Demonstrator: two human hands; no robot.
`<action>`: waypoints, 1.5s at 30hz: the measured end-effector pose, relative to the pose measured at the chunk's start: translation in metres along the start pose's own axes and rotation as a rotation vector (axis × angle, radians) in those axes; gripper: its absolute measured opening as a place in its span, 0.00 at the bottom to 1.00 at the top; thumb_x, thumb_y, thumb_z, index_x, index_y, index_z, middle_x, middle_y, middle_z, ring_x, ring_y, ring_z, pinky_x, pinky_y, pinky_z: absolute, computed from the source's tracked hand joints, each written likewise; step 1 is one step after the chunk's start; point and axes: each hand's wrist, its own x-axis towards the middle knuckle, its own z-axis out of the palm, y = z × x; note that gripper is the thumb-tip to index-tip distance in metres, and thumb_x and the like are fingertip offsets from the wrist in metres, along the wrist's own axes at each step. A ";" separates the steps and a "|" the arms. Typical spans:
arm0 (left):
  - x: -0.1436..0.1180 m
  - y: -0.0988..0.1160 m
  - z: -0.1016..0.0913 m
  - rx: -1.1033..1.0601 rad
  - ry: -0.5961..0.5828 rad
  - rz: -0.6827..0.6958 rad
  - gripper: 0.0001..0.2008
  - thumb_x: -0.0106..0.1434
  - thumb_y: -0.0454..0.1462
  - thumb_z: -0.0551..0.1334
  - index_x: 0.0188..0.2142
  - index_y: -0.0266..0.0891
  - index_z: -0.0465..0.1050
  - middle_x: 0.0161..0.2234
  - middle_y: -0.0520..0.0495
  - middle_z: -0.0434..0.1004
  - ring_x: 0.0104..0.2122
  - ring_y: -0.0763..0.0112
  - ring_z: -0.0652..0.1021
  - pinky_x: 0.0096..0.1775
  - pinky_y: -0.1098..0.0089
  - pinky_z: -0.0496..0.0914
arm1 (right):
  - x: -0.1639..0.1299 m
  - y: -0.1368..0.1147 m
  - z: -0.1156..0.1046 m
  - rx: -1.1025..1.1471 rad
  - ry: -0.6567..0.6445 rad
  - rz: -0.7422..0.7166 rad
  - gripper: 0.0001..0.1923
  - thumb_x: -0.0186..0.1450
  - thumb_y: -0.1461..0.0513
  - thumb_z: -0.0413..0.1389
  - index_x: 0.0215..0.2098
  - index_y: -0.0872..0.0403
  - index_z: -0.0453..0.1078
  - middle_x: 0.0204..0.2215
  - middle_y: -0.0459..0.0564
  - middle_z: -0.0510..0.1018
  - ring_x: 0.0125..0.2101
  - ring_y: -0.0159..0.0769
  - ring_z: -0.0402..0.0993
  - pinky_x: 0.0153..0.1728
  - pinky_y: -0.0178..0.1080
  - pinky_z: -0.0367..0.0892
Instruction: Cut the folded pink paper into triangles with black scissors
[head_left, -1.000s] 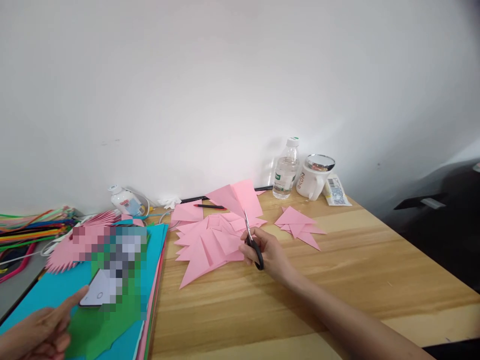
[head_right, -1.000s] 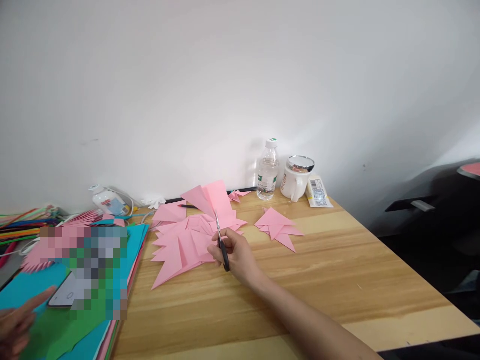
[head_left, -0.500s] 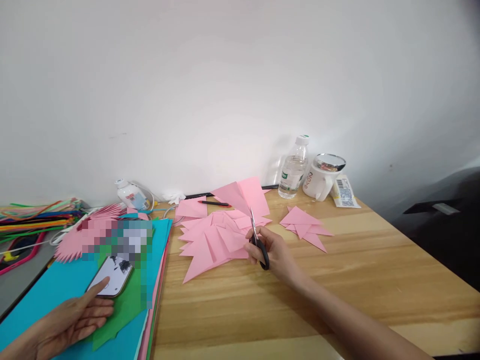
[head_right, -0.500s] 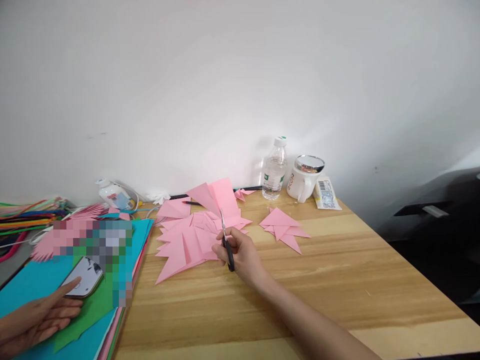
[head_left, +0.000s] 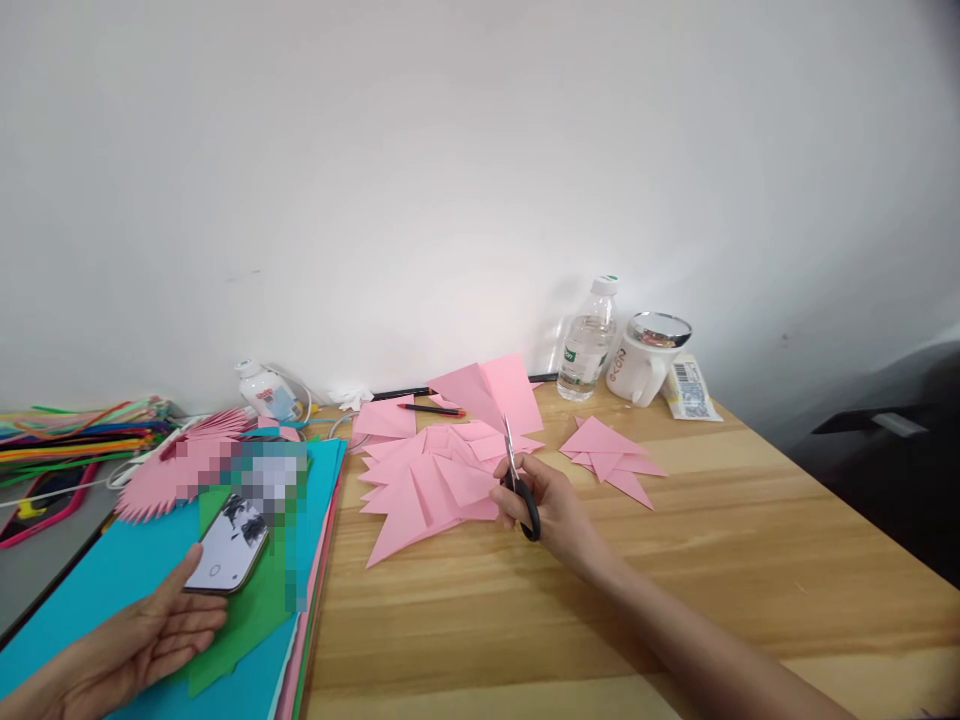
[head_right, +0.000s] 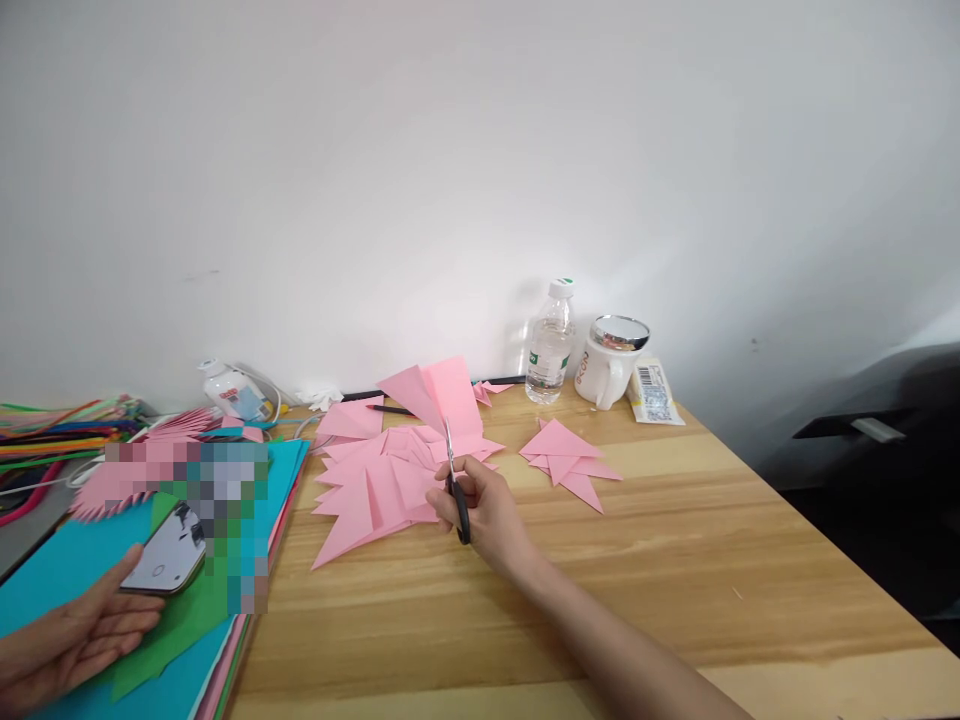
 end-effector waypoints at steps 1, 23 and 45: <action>0.004 -0.004 -0.001 -0.095 -0.145 -0.127 0.29 0.31 0.63 0.61 0.19 0.40 0.71 0.17 0.51 0.76 0.19 0.72 0.75 0.22 0.74 0.72 | 0.000 -0.001 0.000 0.002 0.003 -0.001 0.12 0.55 0.57 0.58 0.32 0.54 0.60 0.14 0.38 0.66 0.15 0.27 0.60 0.18 0.31 0.54; -0.085 0.141 0.213 -0.953 -0.987 0.398 0.07 0.47 0.37 0.68 0.23 0.36 0.72 0.26 0.51 0.72 0.29 0.76 0.72 0.35 0.71 0.65 | 0.004 0.006 0.000 0.062 -0.003 0.028 0.13 0.54 0.58 0.60 0.30 0.54 0.60 0.14 0.37 0.63 0.15 0.24 0.59 0.17 0.29 0.52; -0.084 0.129 0.205 -0.533 -0.687 0.686 0.14 0.52 0.41 0.63 0.18 0.32 0.69 0.15 0.50 0.69 0.17 0.76 0.69 0.23 0.74 0.63 | -0.002 0.006 0.004 -0.008 -0.128 0.066 0.15 0.55 0.57 0.60 0.34 0.54 0.60 0.23 0.40 0.63 0.23 0.27 0.59 0.25 0.30 0.55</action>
